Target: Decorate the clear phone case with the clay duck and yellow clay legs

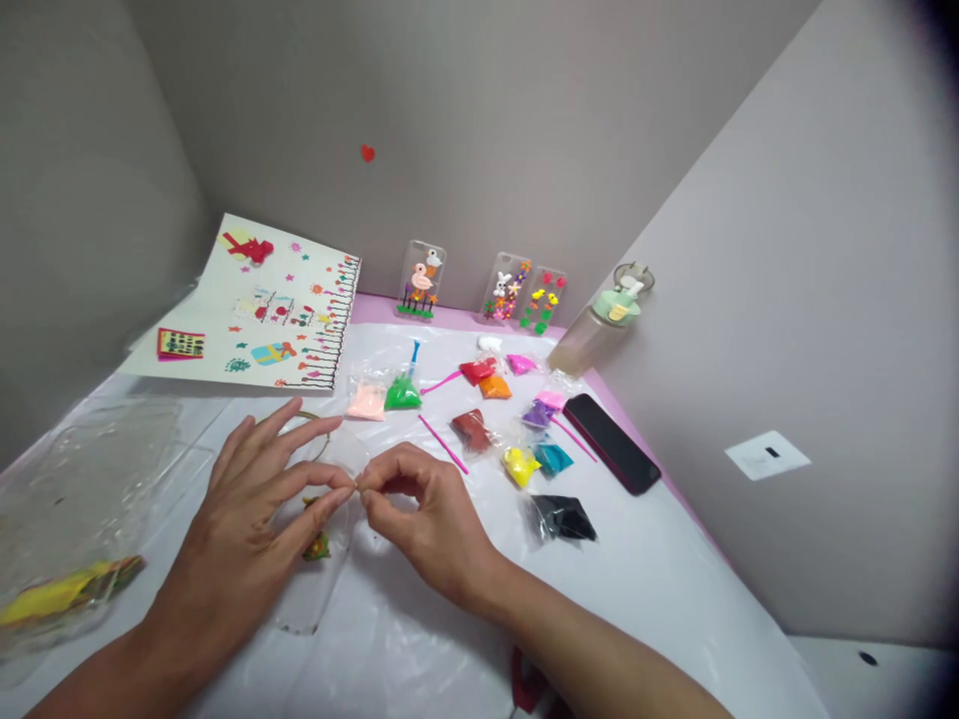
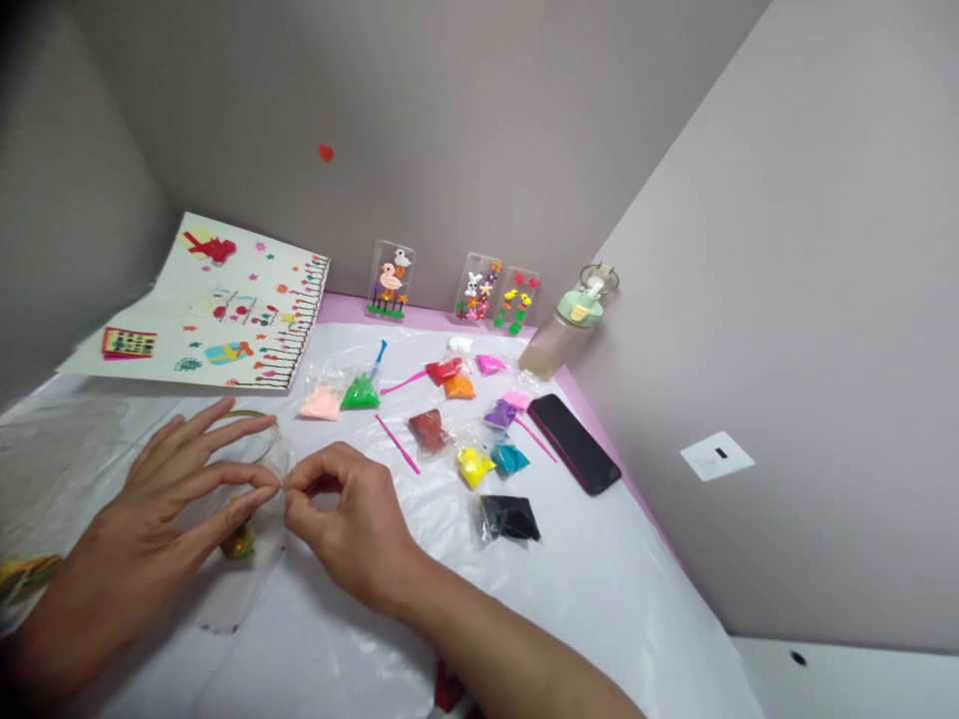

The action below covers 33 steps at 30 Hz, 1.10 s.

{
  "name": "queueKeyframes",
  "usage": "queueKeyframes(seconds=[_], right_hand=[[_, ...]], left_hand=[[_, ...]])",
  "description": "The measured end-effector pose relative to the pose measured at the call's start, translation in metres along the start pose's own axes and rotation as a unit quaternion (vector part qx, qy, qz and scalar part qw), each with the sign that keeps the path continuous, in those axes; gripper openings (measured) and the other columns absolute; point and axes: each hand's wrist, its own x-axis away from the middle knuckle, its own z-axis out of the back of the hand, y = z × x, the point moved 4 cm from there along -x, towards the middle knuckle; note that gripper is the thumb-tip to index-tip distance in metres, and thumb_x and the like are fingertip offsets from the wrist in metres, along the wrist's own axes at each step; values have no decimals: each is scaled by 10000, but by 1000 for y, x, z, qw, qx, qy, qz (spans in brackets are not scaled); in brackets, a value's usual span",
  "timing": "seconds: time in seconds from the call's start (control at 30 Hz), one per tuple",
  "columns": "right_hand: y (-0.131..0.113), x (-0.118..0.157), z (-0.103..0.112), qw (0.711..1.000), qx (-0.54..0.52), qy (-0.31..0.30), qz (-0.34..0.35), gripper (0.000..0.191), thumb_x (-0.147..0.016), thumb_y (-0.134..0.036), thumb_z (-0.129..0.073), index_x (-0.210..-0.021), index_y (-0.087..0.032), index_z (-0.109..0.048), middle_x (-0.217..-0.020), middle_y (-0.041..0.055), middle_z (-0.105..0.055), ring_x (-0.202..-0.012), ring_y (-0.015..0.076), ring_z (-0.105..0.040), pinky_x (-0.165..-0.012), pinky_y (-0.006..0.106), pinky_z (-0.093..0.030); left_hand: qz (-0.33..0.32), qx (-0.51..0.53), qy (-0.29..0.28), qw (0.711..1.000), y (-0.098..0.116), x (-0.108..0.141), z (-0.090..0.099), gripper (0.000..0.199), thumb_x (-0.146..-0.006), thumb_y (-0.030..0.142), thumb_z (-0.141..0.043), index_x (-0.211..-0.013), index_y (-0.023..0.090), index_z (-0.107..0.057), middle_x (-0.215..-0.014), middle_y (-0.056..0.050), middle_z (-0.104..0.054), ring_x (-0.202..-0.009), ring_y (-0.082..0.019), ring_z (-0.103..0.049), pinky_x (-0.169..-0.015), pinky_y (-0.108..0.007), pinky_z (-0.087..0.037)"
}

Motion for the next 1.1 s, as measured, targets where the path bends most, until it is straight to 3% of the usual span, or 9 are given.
queueKeyframes(seconds=[0.43,0.83,1.1], right_hand=[[-4,2,-3,999,40,-5,31,113,-819,-110,-657,-767,-209,-676,-847,-3,-654,-827,154,-625,-793,289,-496],[3,0,-3,998,-57,-6,-29,26,-795,-189,-702,-773,-194,-689,-838,-3,-666,-794,147,-637,-778,280,-527],[2,0,-2,999,-42,6,-22,30,-780,-169,-680,-762,-190,-668,-837,2,-661,-790,152,-631,-774,290,-519]], left_hand=[[3,0,-12,1000,10,-4,2,105,-944,332,-558,-897,334,-651,-1431,-17,-623,-1539,-344,-319,-1245,-702,-152],[19,19,-21,999,3,-2,0,87,-962,354,-553,-927,337,-630,-1449,-17,-590,-1558,-323,-267,-1218,-730,-178],[11,15,-4,1000,1,-1,2,150,-985,371,-537,-933,343,-676,-1456,-3,-621,-1555,-327,-300,-1238,-717,-136]])
